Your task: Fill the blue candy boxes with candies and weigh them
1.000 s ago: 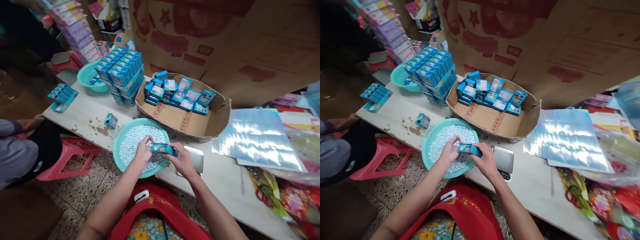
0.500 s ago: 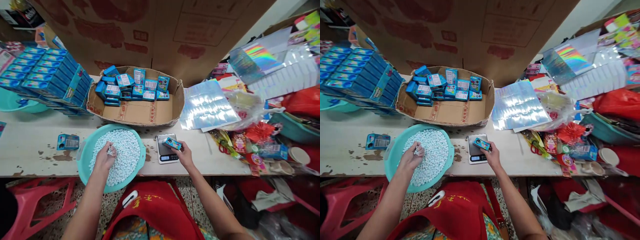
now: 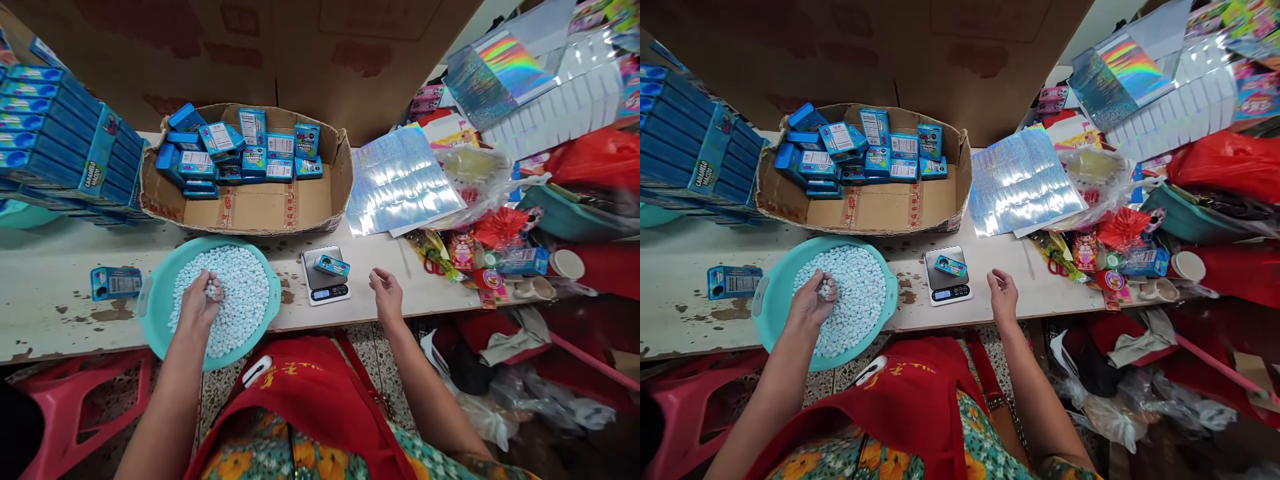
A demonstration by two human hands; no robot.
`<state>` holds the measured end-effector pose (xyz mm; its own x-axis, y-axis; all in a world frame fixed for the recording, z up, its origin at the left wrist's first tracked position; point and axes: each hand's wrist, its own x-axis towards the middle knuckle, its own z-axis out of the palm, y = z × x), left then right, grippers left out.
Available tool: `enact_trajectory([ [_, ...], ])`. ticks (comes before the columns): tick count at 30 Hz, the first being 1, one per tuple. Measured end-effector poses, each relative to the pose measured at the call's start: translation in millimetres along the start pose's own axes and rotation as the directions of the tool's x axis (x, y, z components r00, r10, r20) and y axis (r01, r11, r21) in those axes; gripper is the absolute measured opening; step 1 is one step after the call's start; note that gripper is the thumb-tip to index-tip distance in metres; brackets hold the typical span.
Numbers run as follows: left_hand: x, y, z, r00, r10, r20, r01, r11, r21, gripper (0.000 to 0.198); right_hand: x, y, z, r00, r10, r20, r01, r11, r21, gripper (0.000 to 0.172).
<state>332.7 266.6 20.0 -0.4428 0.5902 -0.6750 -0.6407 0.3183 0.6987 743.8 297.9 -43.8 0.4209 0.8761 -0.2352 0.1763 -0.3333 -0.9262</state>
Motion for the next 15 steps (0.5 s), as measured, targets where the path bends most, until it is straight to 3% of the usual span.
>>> enact_trajectory([
  [4,4,-2,3.5,0.997,0.058,-0.051,-0.054,0.996,0.067,0.013,-2,5,0,1.0,0.017,-0.001,-0.017,1.0,0.023,0.047],
  [8,10,-6,2.5,0.982,0.181,-0.048,-0.161,0.946,0.281,0.023,-3,4,1,1.0,0.025,-0.001,-0.025,0.999,0.039,0.045],
  [11,16,-10,-2.6,0.942,0.336,-0.008,-0.291,0.827,0.481,0.029,-2,2,3,1.0,0.029,0.004,-0.029,0.998,0.048,0.045],
  [15,20,-13,-8.9,0.865,0.483,0.138,-0.432,0.576,0.694,0.031,-1,-2,6,0.999,0.04,0.013,-0.041,0.998,0.057,0.045],
])
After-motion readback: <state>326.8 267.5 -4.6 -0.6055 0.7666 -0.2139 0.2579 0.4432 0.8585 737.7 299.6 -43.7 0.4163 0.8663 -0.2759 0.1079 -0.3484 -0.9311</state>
